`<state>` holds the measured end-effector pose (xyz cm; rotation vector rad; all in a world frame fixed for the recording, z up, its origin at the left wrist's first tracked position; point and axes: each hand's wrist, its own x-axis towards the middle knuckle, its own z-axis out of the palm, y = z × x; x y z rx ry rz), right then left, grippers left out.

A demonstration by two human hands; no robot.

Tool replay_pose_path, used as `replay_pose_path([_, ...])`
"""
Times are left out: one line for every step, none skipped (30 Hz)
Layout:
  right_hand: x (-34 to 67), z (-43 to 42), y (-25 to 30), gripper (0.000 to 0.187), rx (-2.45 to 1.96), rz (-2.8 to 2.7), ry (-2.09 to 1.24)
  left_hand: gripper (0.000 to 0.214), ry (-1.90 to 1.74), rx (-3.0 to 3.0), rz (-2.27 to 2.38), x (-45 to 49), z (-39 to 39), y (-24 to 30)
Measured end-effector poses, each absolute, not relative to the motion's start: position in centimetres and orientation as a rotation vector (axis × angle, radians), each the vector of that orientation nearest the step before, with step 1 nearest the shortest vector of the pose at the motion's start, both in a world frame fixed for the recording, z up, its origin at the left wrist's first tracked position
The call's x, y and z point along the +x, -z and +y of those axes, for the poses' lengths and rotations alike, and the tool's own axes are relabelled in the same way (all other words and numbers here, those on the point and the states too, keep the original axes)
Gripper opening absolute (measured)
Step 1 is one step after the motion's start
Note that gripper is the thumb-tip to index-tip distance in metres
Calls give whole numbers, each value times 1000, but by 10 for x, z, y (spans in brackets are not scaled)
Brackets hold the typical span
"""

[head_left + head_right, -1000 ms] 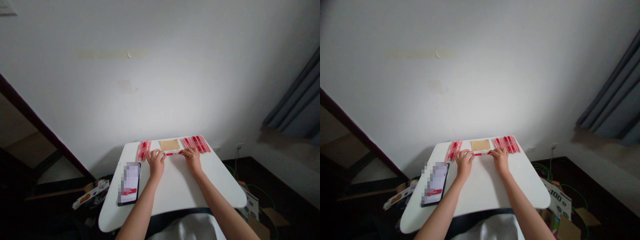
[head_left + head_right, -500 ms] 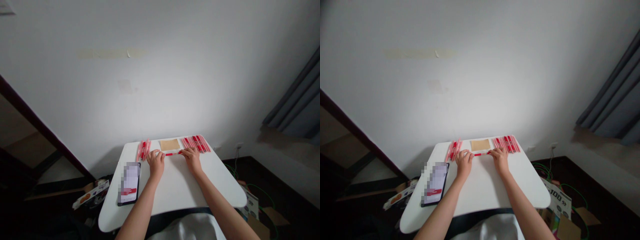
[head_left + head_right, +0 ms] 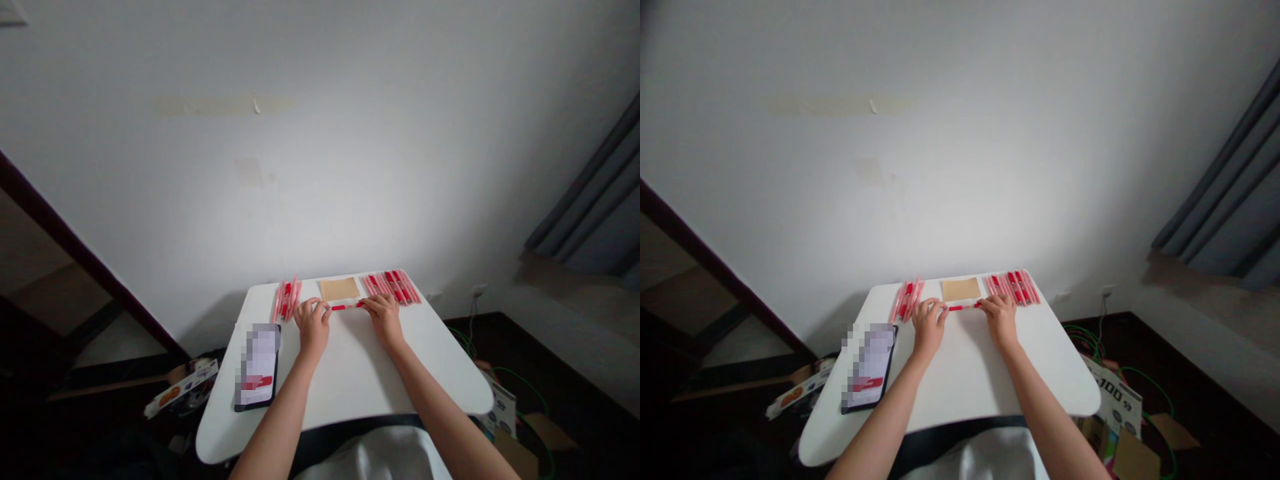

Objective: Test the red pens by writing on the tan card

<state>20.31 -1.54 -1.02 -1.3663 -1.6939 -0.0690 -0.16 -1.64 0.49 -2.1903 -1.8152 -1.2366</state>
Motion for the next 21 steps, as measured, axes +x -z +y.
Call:
replay_pose_path([203, -15, 10, 22, -1366, -1694, 66, 13, 1232, -2186, -1815, -2, -16, -5])
replay_pose_path([203, -15, 11, 22, -1364, -1692, 61, 13, 1227, -2182, -1811, -2, -16, -4])
replay_pose_path([203, -15, 11, 22, -1361, -1690, 54, 15, 1223, -2175, -1808, -2, -15, -4])
replay_pose_path([204, -15, 11, 23, -1358, -1687, 46, 16, 1219, -2169, -1807, -2, -15, -3])
replay_pose_path([204, -15, 11, 23, -1356, -1684, 38, 17, 1214, -2165, -1809, -2, -15, -3])
replay_pose_path([204, -15, 11, 24, -1354, -1681, 32, 17, 1211, -2160, -1815, -2, -15, -3])
replay_pose_path([204, -16, 11, 24, -1354, -1679, 26, 17, 1209, -2156, -1818, -2, -15, -3])
replay_pose_path([203, -16, 10, 24, -1354, -1677, 22, 17, 1209, -2154, -1819, -2, -15, -3])
replay_pose_path([203, -16, 10, 24, -1354, -1675, 18, 17, 1210, -2152, -1816, -2, -15, -3])
replay_pose_path([203, -16, 9, 24, -1355, -1674, 15, 17, 1213, -2150, -1812, -2, -15, -3])
replay_pose_path([203, -16, 9, 25, -1355, -1674, 13, 17, 1216, -2144, -1810, -2, -15, -3])
replay_pose_path([203, -17, 9, 25, -1355, -1674, 13, 18, 1220, -2139, -1810, -2, -15, -3])
replay_pose_path([203, -17, 8, 25, -1356, -1674, 14, 18, 1222, -2133, -1814, -2, -15, -3])
replay_pose_path([203, -17, 8, 25, -1357, -1672, 18, 18, 1224, -2127, -1820, -2, -15, -2])
replay_pose_path([203, -17, 8, 25, -1357, -1670, 22, 18, 1225, -2121, -1826, -3, -14, -2])
replay_pose_path([203, -17, 9, 25, -1357, -1668, 27, 18, 1226, -2116, -1832, -3, -14, -1])
replay_pose_path([203, -16, 9, 25, -1358, -1666, 31, 18, 1224, -2113, -1837, -4, -13, -1])
replay_pose_path([203, -16, 10, 25, -1360, -1664, 36, 19, 1222, -2111, -1841, -4, -13, -1])
replay_pose_path([203, -16, 10, 25, -1363, -1661, 41, 19, 1219, -2108, -1846, -4, -12, 0])
replay_pose_path([203, -16, 11, 25, -1368, -1658, 45, 19, 1216, -2106, -1850, -5, -12, 0])
replay_pose_path([203, -16, 11, 25, -1373, -1655, 50, 20, 1213, -2104, -1854, -5, -12, 1])
